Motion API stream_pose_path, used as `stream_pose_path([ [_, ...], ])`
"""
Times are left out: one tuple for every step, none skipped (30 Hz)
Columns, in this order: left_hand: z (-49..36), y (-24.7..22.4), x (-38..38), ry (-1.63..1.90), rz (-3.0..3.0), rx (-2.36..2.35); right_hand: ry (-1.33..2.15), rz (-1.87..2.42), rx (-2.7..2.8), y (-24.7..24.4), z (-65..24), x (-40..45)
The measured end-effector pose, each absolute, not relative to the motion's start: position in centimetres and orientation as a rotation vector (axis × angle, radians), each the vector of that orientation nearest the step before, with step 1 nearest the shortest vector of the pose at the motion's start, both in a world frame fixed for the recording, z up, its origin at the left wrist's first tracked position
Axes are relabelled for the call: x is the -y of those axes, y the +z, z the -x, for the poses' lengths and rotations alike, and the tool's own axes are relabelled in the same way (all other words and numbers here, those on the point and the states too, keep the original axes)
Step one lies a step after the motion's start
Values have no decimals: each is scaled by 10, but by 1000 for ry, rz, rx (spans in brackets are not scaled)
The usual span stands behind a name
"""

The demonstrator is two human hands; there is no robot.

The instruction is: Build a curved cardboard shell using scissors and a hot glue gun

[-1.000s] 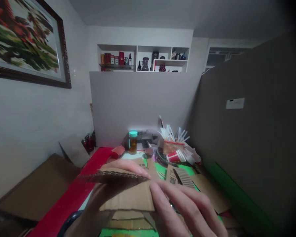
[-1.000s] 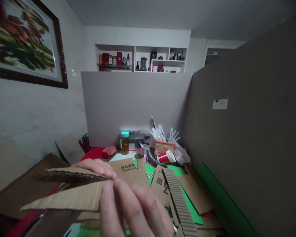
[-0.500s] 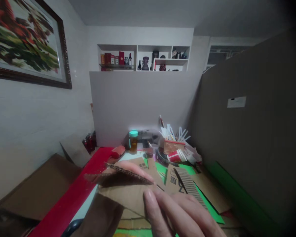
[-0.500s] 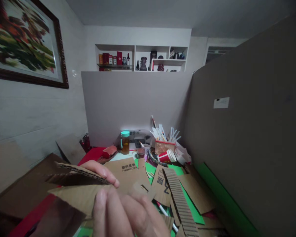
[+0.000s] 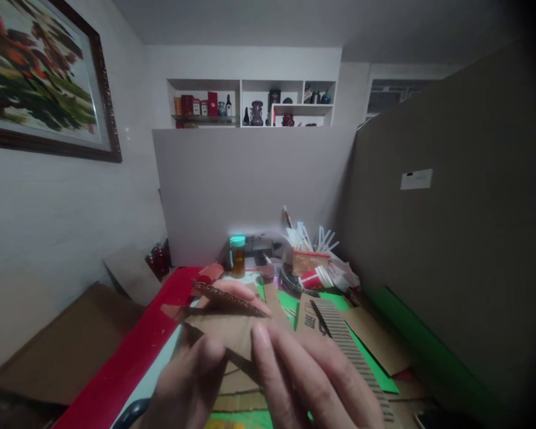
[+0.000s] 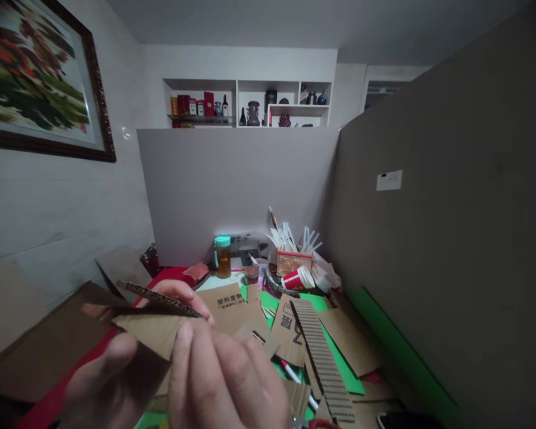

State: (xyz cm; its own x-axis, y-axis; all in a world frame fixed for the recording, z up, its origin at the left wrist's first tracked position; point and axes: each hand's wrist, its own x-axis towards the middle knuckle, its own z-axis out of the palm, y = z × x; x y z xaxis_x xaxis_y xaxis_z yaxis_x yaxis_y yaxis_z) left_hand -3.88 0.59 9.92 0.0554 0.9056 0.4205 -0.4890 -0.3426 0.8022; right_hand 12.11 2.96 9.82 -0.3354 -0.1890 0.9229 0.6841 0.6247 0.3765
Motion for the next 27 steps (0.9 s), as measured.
stream_pose_path([
  [37,102,-6,1571,-1188,-546,-936,396,1671,96,-118,-30],
  [36,105,-6,1590,-1204,-602,-927,381,1672,95,-116,-31],
  [35,108,-6,1626,-1221,-663,-911,364,1692,93,-115,-32],
  [34,111,-6,1650,-1239,-709,-887,357,1743,92,-115,-32],
  [34,114,-7,1674,-1248,-736,-849,350,1802,92,-115,-32],
  [35,117,-8,1684,-1250,-746,-793,335,1856,92,-116,-32],
  [36,120,-9,1688,-1234,-748,-715,311,1893,92,-116,-31],
  [39,122,-11,1691,-1212,-737,-618,278,1917,94,-117,-30],
  [42,125,-12,1701,-1169,-752,-513,235,1926,96,-118,-29],
  [46,127,-13,1715,-1147,-740,-404,193,1931,99,-119,-28],
  [49,129,-13,1714,-1132,-722,-320,170,1958,102,-120,-27],
  [53,131,-13,1709,-1113,-717,-255,178,1960,104,-122,-26],
  [58,132,-13,1711,-1089,-721,-214,220,1952,106,-124,-26],
  [62,134,-12,1720,-1069,-722,-179,281,1940,107,-126,-27],
  [66,135,-12,1747,-1048,-724,-153,348,1917,106,-130,-29],
  [69,136,-11,1789,-1029,-716,-103,441,1909,103,-133,-31],
  [73,138,-10,1839,-1020,-710,-24,556,1926,98,-136,-33],
  [75,140,-9,1886,-1008,-707,75,682,1971,91,-139,-34],
  [78,142,-8,1935,-996,-709,201,824,2038,81,-141,-35],
  [79,144,-8,1977,-980,-716,325,964,2135,69,-142,-34],
  [81,147,-8,2016,-960,-722,409,1039,2239,56,-141,-32],
  [82,149,-8,2035,-936,-731,466,1101,2321,42,-139,-27],
  [84,151,-9,2042,-907,-740,517,1154,2371,29,-137,-22],
  [85,153,-9,2042,-879,-755,554,1230,2390,15,-133,-15],
  [87,154,-10,2050,-857,-772,579,1300,2385,3,-129,-7],
  [88,155,-11,2075,-848,-783,595,1356,2381,-7,-125,1],
  [90,154,-12,2112,-847,-783,588,1390,2381,-16,-120,9],
])
